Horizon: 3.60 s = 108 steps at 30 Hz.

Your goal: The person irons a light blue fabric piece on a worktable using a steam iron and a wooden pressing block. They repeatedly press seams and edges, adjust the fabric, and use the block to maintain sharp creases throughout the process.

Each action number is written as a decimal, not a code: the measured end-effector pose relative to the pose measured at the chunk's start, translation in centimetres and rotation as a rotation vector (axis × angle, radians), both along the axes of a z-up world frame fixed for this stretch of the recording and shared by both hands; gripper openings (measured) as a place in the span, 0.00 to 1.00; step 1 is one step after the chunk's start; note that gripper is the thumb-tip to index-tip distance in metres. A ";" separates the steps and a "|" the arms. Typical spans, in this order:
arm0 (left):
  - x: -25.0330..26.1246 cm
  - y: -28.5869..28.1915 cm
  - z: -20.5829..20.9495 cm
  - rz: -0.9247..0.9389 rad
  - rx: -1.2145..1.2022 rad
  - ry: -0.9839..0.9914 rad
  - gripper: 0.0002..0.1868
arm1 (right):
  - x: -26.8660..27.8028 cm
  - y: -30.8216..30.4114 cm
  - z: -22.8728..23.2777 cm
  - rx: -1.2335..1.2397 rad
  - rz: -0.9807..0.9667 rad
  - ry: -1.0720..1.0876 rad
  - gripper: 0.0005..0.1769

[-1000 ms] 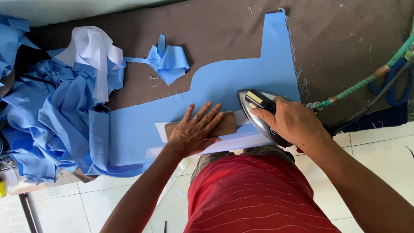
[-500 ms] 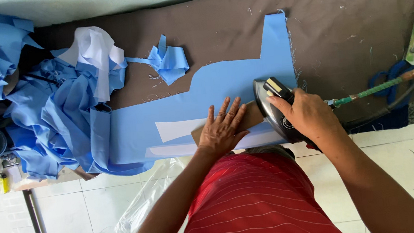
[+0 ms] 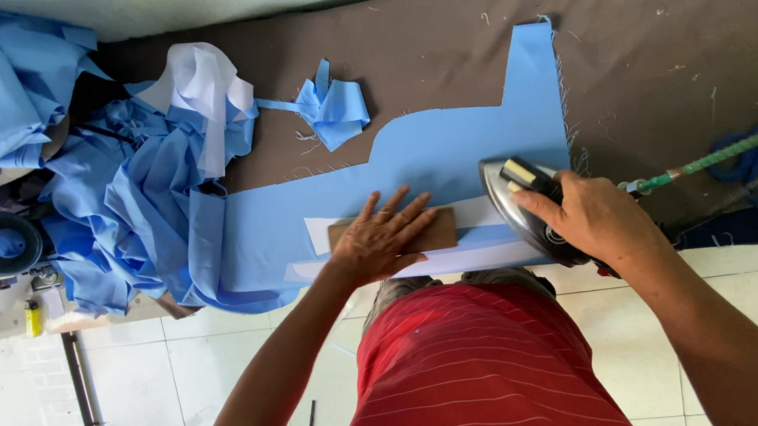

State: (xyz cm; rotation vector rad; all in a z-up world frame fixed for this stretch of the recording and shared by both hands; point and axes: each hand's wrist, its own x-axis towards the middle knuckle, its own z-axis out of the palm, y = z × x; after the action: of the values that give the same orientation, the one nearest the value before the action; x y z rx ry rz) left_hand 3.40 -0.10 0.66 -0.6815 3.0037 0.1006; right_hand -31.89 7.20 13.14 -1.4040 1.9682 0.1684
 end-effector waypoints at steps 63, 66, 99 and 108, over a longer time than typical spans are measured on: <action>-2.3 0.7 -0.9 0.002 -0.054 0.231 0.47 | 2.1 -0.3 -1.1 0.020 -0.133 0.033 0.54; -5.9 1.2 -1.2 0.005 -0.068 0.326 0.46 | -0.1 -0.8 -2.0 -0.021 -0.167 0.076 0.54; -3.9 1.4 -1.2 0.017 -0.051 0.260 0.45 | 0.2 -5.6 1.0 -0.045 0.303 -0.026 0.49; -5.4 1.4 -0.6 -0.022 0.009 0.249 0.45 | -0.8 -8.3 -1.9 -0.194 0.114 -0.064 0.50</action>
State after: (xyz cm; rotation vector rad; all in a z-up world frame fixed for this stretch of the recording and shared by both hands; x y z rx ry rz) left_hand -1.98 1.33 0.09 -0.6813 3.2437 0.2132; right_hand -32.65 -1.06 11.27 -1.6264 1.8942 -0.0166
